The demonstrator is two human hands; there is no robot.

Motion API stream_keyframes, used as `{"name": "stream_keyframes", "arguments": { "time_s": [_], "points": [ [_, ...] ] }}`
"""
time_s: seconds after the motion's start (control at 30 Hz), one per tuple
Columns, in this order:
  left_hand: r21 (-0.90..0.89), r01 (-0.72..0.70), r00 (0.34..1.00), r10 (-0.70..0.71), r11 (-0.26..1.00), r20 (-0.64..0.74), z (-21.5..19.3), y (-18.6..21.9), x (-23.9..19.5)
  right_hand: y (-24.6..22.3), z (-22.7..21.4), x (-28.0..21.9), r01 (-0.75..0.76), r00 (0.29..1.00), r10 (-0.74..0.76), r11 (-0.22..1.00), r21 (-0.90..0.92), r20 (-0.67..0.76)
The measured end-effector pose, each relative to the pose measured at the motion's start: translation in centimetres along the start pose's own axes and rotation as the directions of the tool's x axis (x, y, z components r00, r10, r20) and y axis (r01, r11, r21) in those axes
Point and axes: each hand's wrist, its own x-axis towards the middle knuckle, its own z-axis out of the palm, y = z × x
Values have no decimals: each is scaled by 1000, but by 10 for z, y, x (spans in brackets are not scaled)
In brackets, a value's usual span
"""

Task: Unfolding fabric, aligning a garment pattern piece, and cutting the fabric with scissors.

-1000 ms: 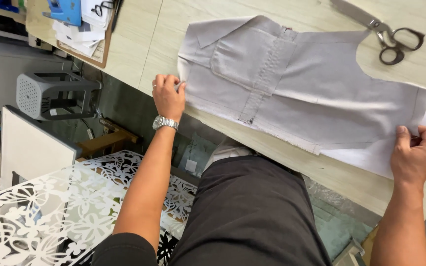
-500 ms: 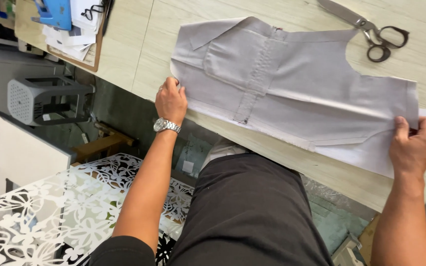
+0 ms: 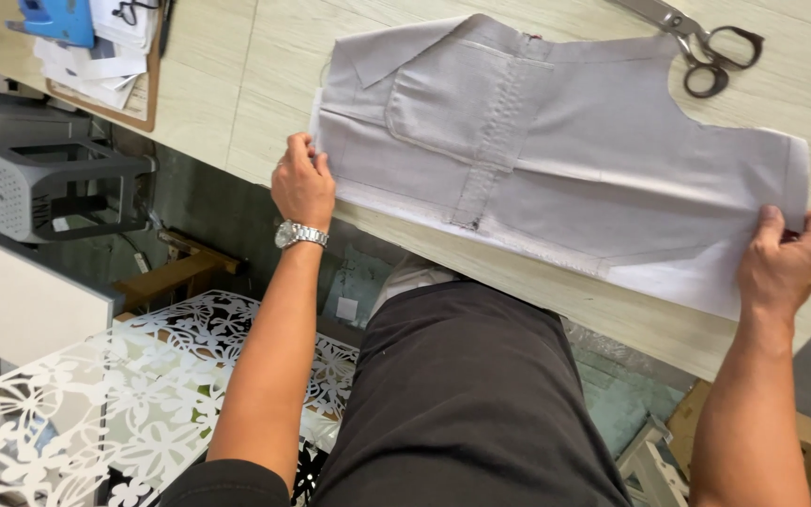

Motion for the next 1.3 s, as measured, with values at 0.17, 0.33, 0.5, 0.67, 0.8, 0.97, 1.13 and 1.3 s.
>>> {"name": "stream_keyframes", "arguments": {
  "time_s": [0.17, 0.33, 0.5, 0.67, 0.8, 0.97, 1.13, 1.3],
  "points": [
    [-67, -229, 972, 225, 971, -71, -11, 21, -4, -42, -28, -21, 57, 986, -51, 998, 32, -160],
    [-60, -493, 865, 496, 868, 77, 28, 22, 2, -123, -15, -58, 322, 931, -306, 945, 51, -199],
    [6, -467, 860, 452, 884, 237, 8, 4, 29, -114, -5, -71, 119, 985, -143, 967, -224, -96],
    [37, -445, 852, 410, 895, 326, 15, 11, 21, -141, -11, -61, 107, 991, -125, 958, -266, -52],
    [-45, -615, 760, 607, 787, 233, 32, 42, 19, -169, 15, -53, 171, 985, -169, 957, -235, 29],
    [-24, -673, 674, 627, 739, 390, 30, 75, 10, -228, 46, -62, 193, 869, 16, 909, -369, 495],
    [-112, -736, 615, 728, 668, 303, 33, 42, 29, -242, 46, -56, 224, 905, -69, 916, -332, 419],
    [12, -586, 780, 560, 810, 279, 17, -26, 68, -219, 63, -72, 179, 914, -51, 941, -288, 403]
  ]
}}
